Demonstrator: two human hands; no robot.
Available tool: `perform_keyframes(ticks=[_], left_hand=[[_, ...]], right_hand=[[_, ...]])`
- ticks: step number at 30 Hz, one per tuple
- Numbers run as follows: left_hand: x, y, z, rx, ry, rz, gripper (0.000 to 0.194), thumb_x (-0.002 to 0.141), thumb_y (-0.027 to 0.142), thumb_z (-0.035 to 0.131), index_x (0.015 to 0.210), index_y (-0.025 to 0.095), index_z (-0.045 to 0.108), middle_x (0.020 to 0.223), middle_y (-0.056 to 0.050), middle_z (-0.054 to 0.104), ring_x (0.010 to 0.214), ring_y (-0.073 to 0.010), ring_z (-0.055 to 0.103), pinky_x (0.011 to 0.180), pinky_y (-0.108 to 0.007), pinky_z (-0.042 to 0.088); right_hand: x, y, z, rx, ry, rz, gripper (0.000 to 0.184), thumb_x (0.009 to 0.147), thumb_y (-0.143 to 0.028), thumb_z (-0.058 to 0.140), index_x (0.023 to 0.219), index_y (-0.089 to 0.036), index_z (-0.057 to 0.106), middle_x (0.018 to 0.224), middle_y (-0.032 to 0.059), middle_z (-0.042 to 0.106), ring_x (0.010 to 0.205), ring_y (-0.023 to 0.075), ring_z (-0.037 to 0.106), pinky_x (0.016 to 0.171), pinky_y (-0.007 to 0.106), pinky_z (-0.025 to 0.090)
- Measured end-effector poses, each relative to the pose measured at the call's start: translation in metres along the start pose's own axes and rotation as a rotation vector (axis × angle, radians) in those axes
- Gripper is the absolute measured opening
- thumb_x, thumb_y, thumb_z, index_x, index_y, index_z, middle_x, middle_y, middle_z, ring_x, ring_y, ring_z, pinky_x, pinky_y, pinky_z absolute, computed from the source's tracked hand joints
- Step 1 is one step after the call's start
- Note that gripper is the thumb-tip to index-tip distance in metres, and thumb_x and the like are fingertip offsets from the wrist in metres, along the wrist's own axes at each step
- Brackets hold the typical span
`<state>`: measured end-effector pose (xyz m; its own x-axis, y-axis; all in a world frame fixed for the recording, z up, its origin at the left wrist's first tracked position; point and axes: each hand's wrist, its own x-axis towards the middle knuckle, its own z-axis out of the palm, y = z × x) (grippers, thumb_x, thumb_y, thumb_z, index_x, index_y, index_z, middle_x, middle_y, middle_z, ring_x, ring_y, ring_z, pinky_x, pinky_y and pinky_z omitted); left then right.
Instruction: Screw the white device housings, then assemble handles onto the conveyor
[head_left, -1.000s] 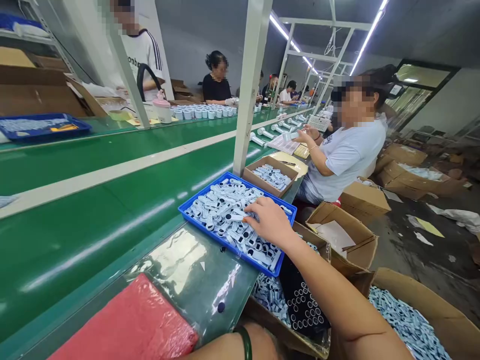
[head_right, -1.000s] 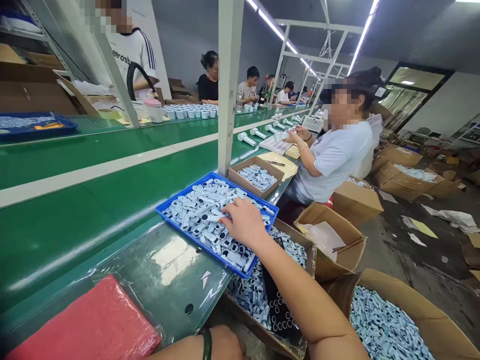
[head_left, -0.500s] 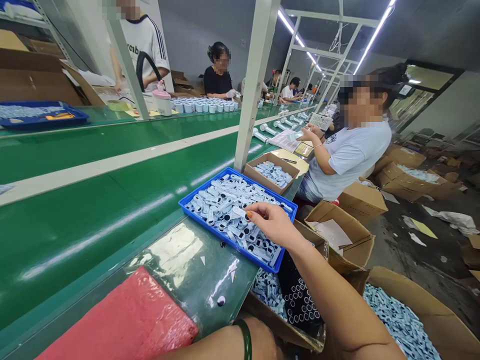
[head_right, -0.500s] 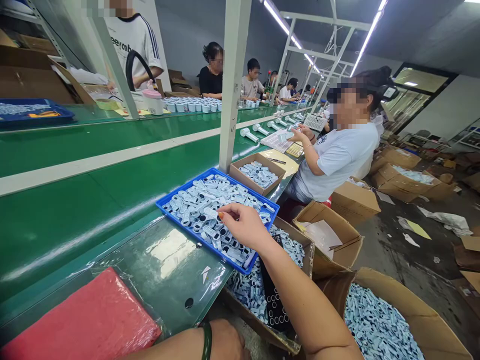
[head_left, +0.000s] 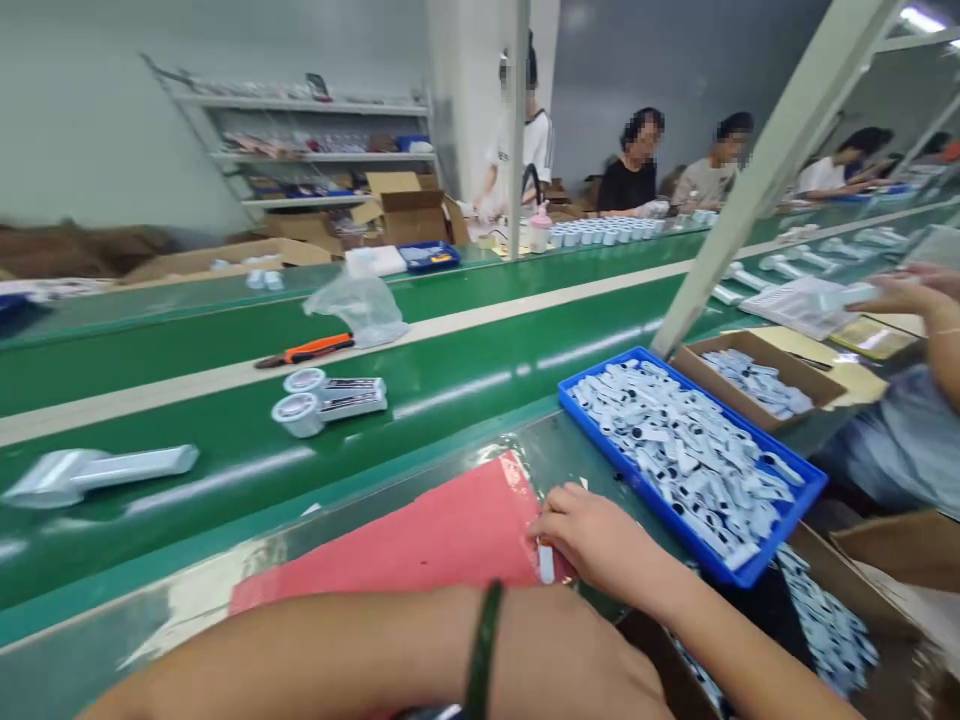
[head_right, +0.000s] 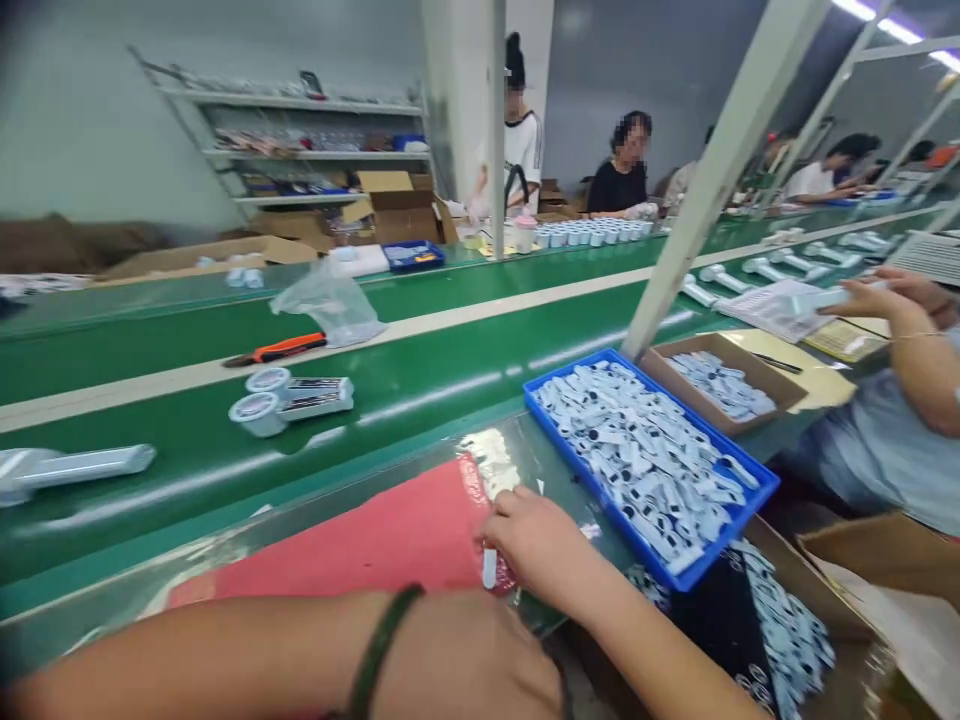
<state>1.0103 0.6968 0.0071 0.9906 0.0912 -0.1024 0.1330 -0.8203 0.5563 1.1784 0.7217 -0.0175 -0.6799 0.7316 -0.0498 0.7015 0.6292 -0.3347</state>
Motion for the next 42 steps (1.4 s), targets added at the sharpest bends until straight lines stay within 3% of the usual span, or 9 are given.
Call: perform_keyframes(ticks=[3, 7, 10, 13, 21, 23, 28, 33, 42], left_hand=[[-0.081, -0.022, -0.047, 0.214, 0.308, -0.393, 0.032, 0.103, 0.034, 0.041, 0.126, 0.041, 0.063, 0.119, 0.010, 0.074, 0.107, -0.0115, 0.069, 0.096, -0.019, 0.055], [-0.188, -0.087, -0.087, 0.523, 0.561, -0.984, 0.040, 0.101, 0.031, 0.035, 0.116, 0.012, 0.068, 0.115, -0.017, 0.067, 0.110, -0.0336, 0.063, 0.097, -0.049, 0.053], [-0.240, -0.132, -0.088, 0.638, 0.554, -1.195, 0.035, 0.089, 0.039, 0.058, 0.103, 0.010, 0.072, 0.116, -0.023, 0.064, 0.115, -0.0431, 0.057, 0.096, -0.056, 0.051], [-0.260, -0.154, -0.072, 0.670, 0.519, -1.255, 0.035, 0.085, 0.038, 0.065, 0.103, 0.010, 0.073, 0.124, -0.024, 0.061, 0.121, -0.0438, 0.052, 0.097, -0.053, 0.052], [-0.261, -0.154, -0.062, 0.661, 0.613, -1.195, 0.074, 0.105, 0.063, 0.023, 0.112, 0.004, 0.068, 0.126, -0.019, 0.050, 0.126, -0.0509, 0.043, 0.096, -0.074, 0.045], [-0.251, -0.138, -0.060, 0.644, 0.638, -1.099, 0.083, 0.102, 0.072, 0.017, 0.109, 0.007, 0.068, 0.127, -0.018, 0.050, 0.125, -0.0456, 0.046, 0.100, -0.067, 0.047], [-0.185, -0.070, -0.020, 0.449, 0.590, -0.706, 0.053, 0.102, 0.067, 0.037, 0.116, 0.024, 0.064, 0.112, -0.009, 0.063, 0.098, -0.0233, 0.061, 0.081, -0.035, 0.053], [-0.125, -0.041, 0.021, 0.377, 0.542, -0.567, 0.048, 0.106, 0.056, 0.035, 0.102, 0.019, 0.065, 0.098, -0.011, 0.063, 0.084, -0.0256, 0.055, 0.074, -0.041, 0.046], [-0.125, -0.036, 0.016, 0.119, 0.722, -0.428, 0.034, 0.103, 0.050, 0.054, 0.122, 0.023, 0.061, 0.118, -0.008, 0.067, 0.118, -0.0276, 0.053, 0.104, -0.045, 0.041]], right_hand=[[0.000, -0.010, 0.020, 0.138, 0.128, 0.072, 0.030, 0.099, -0.012, 0.051, 0.111, -0.027, 0.074, 0.109, 0.0058, 0.070, 0.097, 0.0224, 0.069, 0.080, 0.034, 0.054], [-0.022, -0.018, 0.047, 0.198, 0.321, 0.245, 0.019, 0.097, -0.034, 0.059, 0.113, -0.030, 0.069, 0.108, 0.0068, 0.068, 0.089, 0.0239, 0.072, 0.071, 0.037, 0.058], [-0.036, -0.027, 0.066, 0.167, 0.403, 0.321, 0.020, 0.092, -0.039, 0.066, 0.110, -0.032, 0.067, 0.103, 0.0065, 0.067, 0.080, 0.0250, 0.072, 0.064, 0.039, 0.060], [-0.040, -0.036, 0.075, 0.143, 0.459, 0.362, 0.014, 0.097, -0.038, 0.057, 0.103, -0.032, 0.067, 0.103, 0.0075, 0.066, 0.084, 0.0256, 0.072, 0.067, 0.040, 0.061], [-0.029, -0.046, 0.049, 0.314, 0.466, 0.415, 0.025, 0.103, -0.032, 0.050, 0.115, -0.029, 0.072, 0.107, 0.0077, 0.071, 0.097, 0.0254, 0.070, 0.085, 0.040, 0.056], [-0.026, -0.048, 0.039, 0.463, 0.485, 0.390, 0.028, 0.103, -0.030, 0.049, 0.118, -0.029, 0.072, 0.105, 0.0060, 0.072, 0.092, 0.0218, 0.070, 0.081, 0.036, 0.055], [-0.013, -0.062, 0.018, 0.716, 0.569, 0.367, 0.019, 0.099, -0.034, 0.057, 0.106, -0.028, 0.073, 0.086, 0.0019, 0.071, 0.073, 0.0174, 0.064, 0.065, 0.029, 0.050], [0.008, -0.074, 0.014, 0.703, 0.453, 0.326, 0.015, 0.097, -0.029, 0.059, 0.093, -0.026, 0.072, 0.084, -0.0005, 0.073, 0.072, 0.0156, 0.063, 0.064, 0.028, 0.045], [0.022, -0.088, 0.016, 0.443, 0.332, 0.363, 0.013, 0.098, -0.026, 0.059, 0.093, -0.026, 0.071, 0.090, 0.0007, 0.075, 0.079, 0.0184, 0.067, 0.070, 0.031, 0.042]])
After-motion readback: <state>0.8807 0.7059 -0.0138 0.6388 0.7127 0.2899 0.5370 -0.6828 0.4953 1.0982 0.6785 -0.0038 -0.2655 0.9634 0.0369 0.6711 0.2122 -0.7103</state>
